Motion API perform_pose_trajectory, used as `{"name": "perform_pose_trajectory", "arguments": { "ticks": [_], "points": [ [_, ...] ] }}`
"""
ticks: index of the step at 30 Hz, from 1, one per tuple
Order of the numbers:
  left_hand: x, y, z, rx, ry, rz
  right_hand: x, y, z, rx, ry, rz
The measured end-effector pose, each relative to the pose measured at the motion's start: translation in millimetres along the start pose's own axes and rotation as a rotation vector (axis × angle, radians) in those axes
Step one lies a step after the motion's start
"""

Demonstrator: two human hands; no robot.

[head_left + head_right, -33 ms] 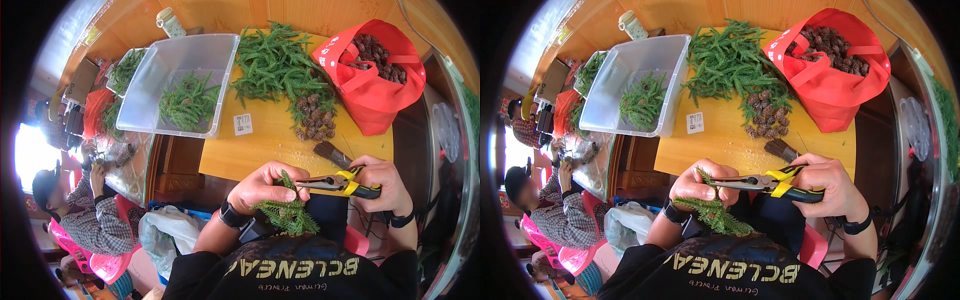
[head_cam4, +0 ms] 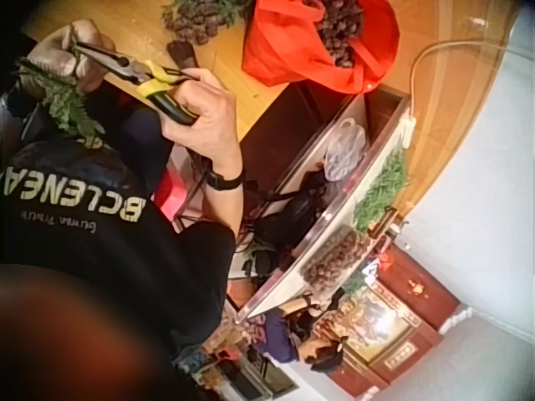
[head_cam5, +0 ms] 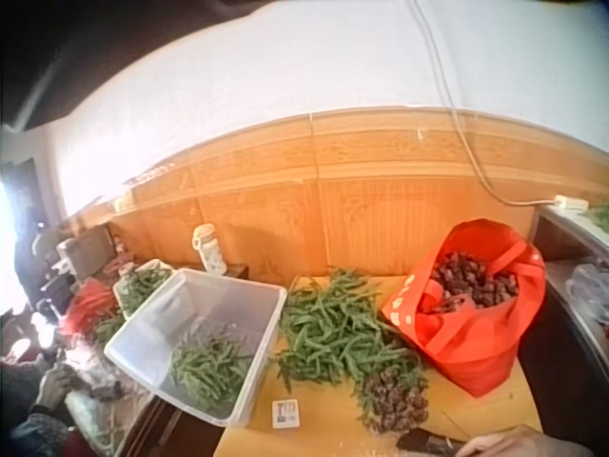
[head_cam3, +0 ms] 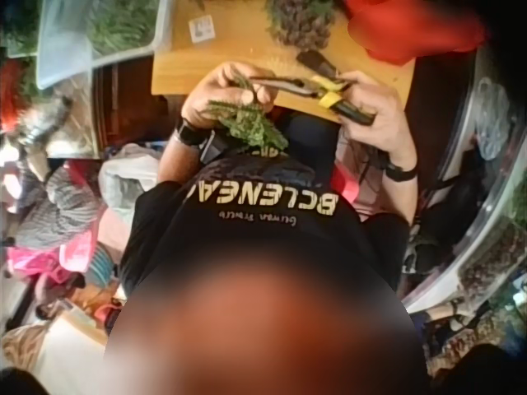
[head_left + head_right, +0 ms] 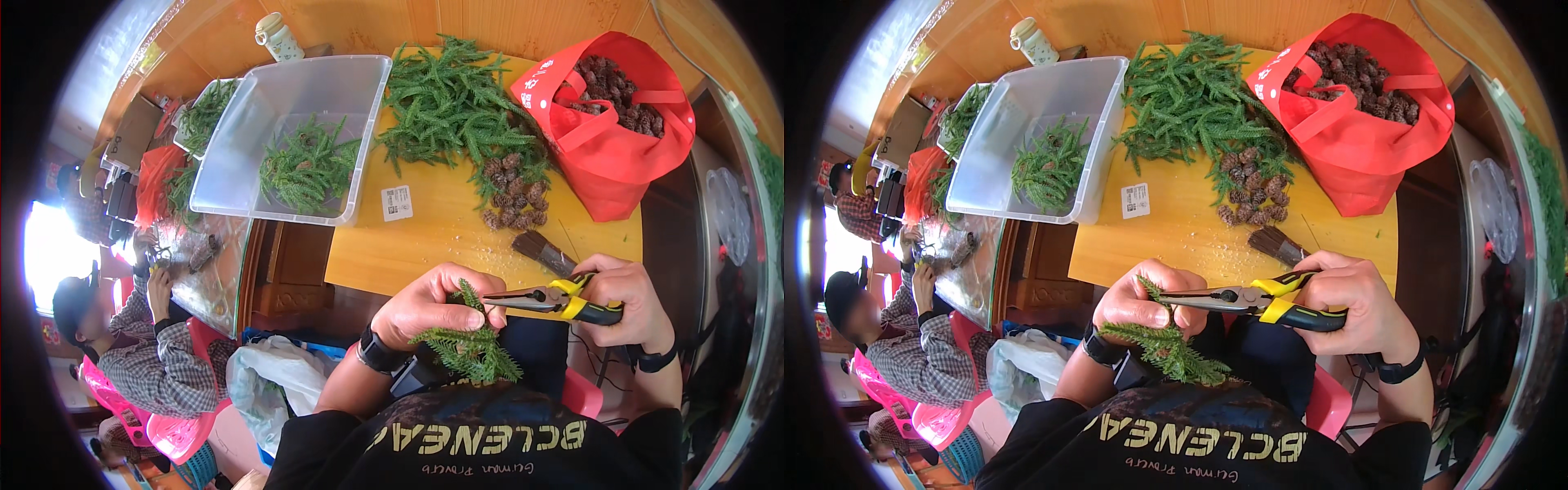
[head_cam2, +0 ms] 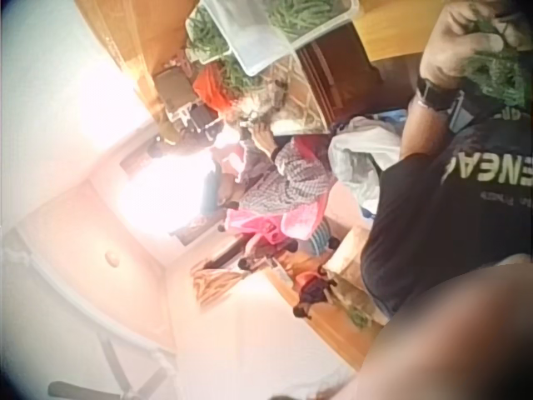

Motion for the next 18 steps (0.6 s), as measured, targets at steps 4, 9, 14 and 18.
{"name": "perform_pose_trajectory", "arguments": {
  "ticks": [4,9,14,18],
  "points": [
    [1,7,-2,0.108,0.053,-0.236,-6,-9,1,-0.008,0.023,0.046],
    [4,18,-2,0.363,0.133,-0.855,-7,-23,3,0.065,0.165,0.296],
    [5,16,-1,0.255,0.196,-0.629,-14,-7,6,0.051,0.142,0.102],
    [4,15,0,0.243,0.214,-0.57,-13,-1,7,0.129,0.1,0.047]
  ]
}}
Point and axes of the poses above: each hand's wrist, its own z-axis away from the middle knuckle, its own x-axis out of the palm, y = z × x, the point moved 2 cm from there along -z, towards the middle knuckle, and after that the axes turned 8 degrees about x, right-handed, at the moved point
